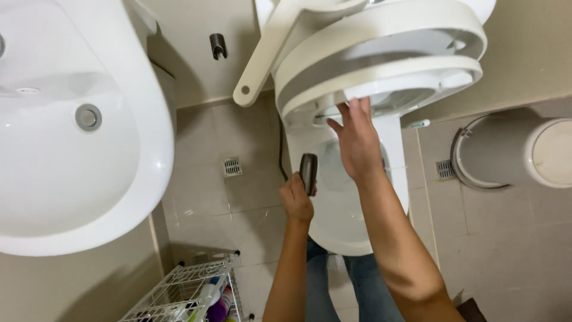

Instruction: The person uses a handheld bidet sprayer to rinse the inside of a toilet bowl and the exterior of the toilet seat. They then move to the adjacent sink and rinse the basin and faucet with the same sprayer.

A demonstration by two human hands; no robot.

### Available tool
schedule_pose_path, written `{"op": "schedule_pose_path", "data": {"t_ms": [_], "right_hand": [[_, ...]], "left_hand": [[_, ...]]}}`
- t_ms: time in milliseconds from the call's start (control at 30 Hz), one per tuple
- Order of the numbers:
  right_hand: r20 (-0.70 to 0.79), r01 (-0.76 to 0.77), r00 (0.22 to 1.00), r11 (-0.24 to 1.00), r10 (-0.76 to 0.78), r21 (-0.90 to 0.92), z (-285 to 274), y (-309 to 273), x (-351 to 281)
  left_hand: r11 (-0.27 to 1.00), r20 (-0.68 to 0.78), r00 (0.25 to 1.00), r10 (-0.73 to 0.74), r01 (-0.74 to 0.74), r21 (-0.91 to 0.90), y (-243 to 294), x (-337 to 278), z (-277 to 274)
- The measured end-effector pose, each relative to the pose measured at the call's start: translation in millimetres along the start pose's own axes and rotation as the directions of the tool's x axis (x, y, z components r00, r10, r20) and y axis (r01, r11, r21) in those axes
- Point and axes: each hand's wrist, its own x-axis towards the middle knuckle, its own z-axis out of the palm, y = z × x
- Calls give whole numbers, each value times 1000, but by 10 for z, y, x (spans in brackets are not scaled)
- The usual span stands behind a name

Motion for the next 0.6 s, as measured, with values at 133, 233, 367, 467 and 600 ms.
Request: {"op": "schedule_pose_path", "data": {"t_ms": [133, 233, 367, 467, 600], "right_hand": [[-62, -40, 997, 997, 35, -69, 37, -76, -628], [-130, -72, 989, 997, 67, -33, 104, -90, -1129], [-270, -140, 951, 989, 150, 54, 47, 28, -1749], [-350, -109, 922, 978, 167, 180, 79, -8, -2067], [-489, -117, 849, 973, 202, 199, 52, -28, -2036]], "left_hand": [[995, 38, 996, -75, 77, -66, -322, -434, -269], [993, 75, 991, -107, 110, -42, -373, -756, -471], [995, 102, 990, -94, 96, -9, -478, -1157, -675], [995, 129, 987, -96, 93, 32, -609, -1393, -813], [993, 129, 986, -103, 96, 63, -759, -1569, -1053]]}}
